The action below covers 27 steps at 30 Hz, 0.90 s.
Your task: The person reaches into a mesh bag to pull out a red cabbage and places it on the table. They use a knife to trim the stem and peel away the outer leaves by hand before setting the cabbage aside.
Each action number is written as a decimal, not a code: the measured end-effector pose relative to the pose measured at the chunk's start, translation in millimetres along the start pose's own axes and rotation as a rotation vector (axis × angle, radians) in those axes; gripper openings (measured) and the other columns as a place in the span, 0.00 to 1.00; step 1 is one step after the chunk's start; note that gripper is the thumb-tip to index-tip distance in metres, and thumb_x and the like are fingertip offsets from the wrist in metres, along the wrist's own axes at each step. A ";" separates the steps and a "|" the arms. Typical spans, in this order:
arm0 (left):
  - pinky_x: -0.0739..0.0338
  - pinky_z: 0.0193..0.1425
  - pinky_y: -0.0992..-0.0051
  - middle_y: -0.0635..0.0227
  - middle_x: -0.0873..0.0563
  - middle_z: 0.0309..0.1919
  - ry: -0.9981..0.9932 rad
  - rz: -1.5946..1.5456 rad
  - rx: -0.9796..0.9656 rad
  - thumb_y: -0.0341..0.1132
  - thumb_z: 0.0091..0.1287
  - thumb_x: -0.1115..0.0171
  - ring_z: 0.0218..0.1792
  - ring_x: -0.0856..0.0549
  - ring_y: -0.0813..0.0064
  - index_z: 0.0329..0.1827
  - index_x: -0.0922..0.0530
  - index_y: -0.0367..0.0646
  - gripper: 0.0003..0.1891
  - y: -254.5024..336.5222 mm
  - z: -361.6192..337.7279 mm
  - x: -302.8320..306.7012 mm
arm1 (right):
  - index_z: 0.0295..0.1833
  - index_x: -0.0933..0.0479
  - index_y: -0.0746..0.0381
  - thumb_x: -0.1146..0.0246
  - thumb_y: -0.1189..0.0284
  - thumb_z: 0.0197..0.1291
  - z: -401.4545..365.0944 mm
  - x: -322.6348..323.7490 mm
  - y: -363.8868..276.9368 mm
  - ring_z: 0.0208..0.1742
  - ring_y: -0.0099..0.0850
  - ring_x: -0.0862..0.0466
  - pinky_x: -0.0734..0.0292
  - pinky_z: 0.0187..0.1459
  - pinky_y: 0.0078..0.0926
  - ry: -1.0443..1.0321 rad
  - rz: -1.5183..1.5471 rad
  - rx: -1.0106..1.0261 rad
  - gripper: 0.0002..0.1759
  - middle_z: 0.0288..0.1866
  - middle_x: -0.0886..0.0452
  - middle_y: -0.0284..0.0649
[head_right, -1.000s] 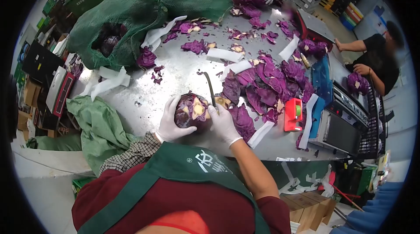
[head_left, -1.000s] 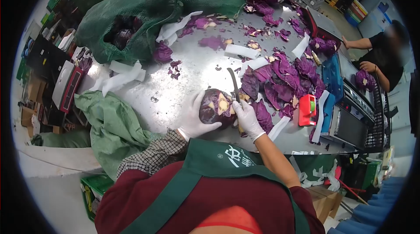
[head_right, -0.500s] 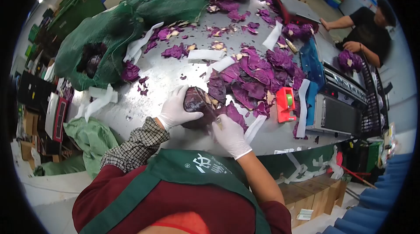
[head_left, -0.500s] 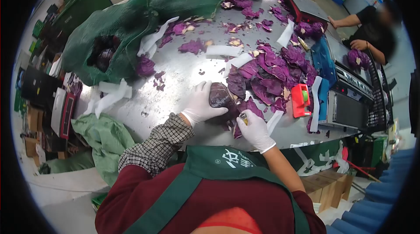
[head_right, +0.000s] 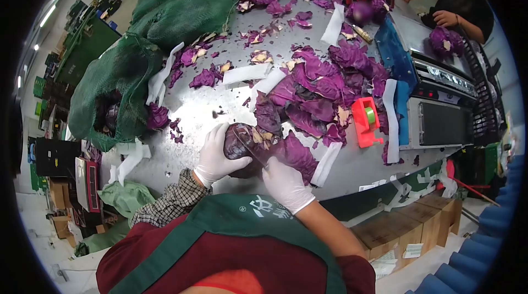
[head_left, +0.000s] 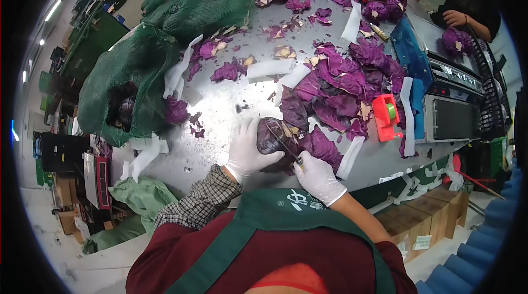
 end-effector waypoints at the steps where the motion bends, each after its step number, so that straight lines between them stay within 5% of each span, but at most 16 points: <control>1: 0.32 0.66 0.59 0.43 0.29 0.60 0.000 0.005 -0.008 0.53 0.41 0.24 0.62 0.29 0.46 0.66 0.36 0.30 0.52 -1.1 0.8 -0.7 | 0.45 0.31 0.65 0.46 0.64 0.65 2.6 0.6 -1.2 0.41 0.56 0.18 0.25 0.44 0.51 -0.029 -0.009 -0.017 0.14 0.36 0.19 0.57; 4: 0.33 0.66 0.58 0.42 0.29 0.60 -0.009 0.026 -0.011 0.53 0.42 0.23 0.62 0.29 0.46 0.67 0.37 0.30 0.52 -3.3 3.3 -2.3 | 0.43 0.32 0.64 0.44 0.66 0.64 12.5 -3.3 3.7 0.35 0.54 0.18 0.24 0.39 0.52 0.025 -0.071 0.006 0.12 0.29 0.19 0.52; 14: 0.32 0.65 0.57 0.42 0.29 0.58 -0.021 0.009 -0.049 0.54 0.42 0.23 0.59 0.29 0.46 0.64 0.35 0.28 0.51 -1.1 13.3 -1.3 | 0.45 0.32 0.67 0.44 0.67 0.63 18.0 2.4 4.3 0.40 0.55 0.17 0.23 0.43 0.52 -0.114 -0.074 -0.169 0.13 0.34 0.18 0.59; 22: 0.32 0.67 0.58 0.41 0.29 0.59 -0.061 -0.038 -0.010 0.53 0.44 0.24 0.62 0.29 0.45 0.66 0.35 0.30 0.50 -2.3 20.5 0.0 | 0.47 0.32 0.68 0.48 0.69 0.64 26.7 2.5 10.0 0.40 0.56 0.17 0.24 0.45 0.51 -0.108 -0.120 -0.104 0.13 0.34 0.18 0.58; 27: 0.28 0.59 0.58 0.45 0.25 0.52 -0.010 -0.029 -0.020 0.55 0.44 0.26 0.53 0.24 0.47 0.61 0.32 0.31 0.46 -0.6 24.1 -3.2 | 0.53 0.31 0.68 0.49 0.69 0.64 49.3 -1.0 20.6 0.43 0.54 0.16 0.22 0.46 0.49 -0.030 -0.122 -0.083 0.17 0.38 0.17 0.60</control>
Point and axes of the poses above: each hand's wrist, its own z-axis towards the middle knuckle, its own x-axis out of the back of the hand, y = z × x, the point moved 4 cm from there along z, towards the middle knuckle
